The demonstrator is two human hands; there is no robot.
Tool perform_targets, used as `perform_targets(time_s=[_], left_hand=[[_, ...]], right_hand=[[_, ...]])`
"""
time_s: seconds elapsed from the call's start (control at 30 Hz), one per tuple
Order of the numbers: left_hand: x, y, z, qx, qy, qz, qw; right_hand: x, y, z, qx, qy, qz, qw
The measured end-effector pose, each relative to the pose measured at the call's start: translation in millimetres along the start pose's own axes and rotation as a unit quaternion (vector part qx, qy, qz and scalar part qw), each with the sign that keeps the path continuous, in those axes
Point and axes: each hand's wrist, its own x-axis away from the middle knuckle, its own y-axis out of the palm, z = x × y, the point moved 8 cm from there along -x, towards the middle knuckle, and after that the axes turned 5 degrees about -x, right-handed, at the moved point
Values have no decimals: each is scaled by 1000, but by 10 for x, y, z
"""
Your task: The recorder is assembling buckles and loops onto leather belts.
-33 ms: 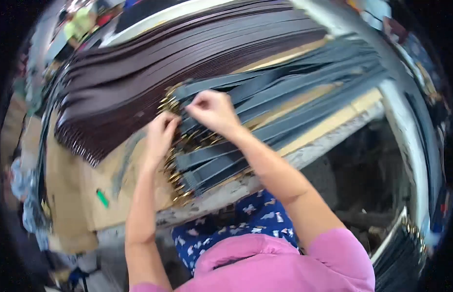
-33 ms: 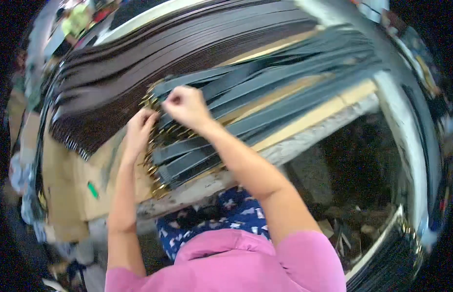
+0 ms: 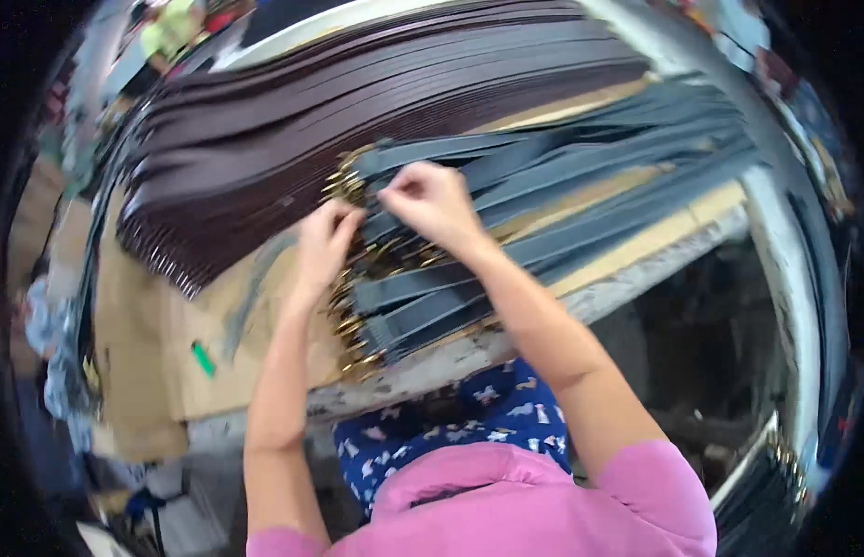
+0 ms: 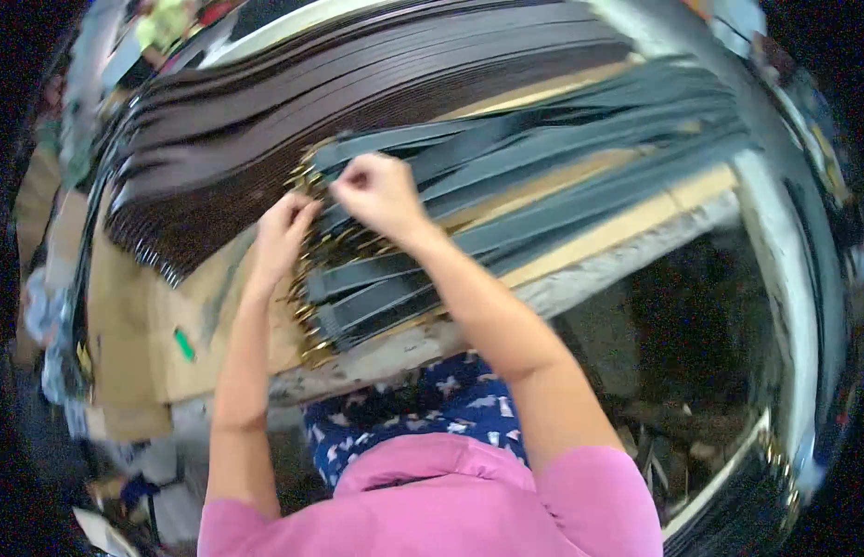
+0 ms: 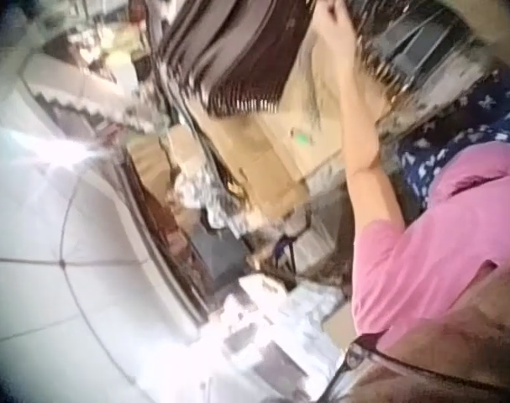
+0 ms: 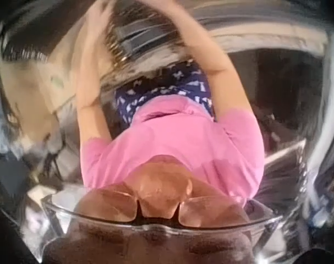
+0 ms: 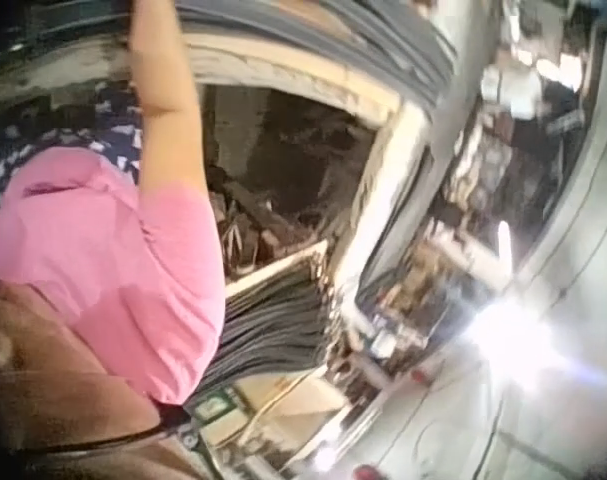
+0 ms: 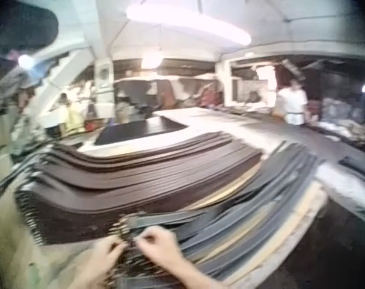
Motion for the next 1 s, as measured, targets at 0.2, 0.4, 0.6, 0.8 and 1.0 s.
perform_targets(time_s=[0.2,0.4,0.6,0.8,1.0], left_hand=[[131,49,-179,140,-126,3,982],[199,72,-335,168,-130,20,977],[195,68,-253,156,-136,14,978],[180,69,-228,142,-131,14,981],[170,86,-300,185,-120,31,975]], right_hand=[[36,127,115,-1,50,-70,996],[52,209,61,38,45,-90,994],[61,218,47,65,50,-98,992],[61,214,43,82,47,-98,991],[55,199,12,87,49,-98,990]])
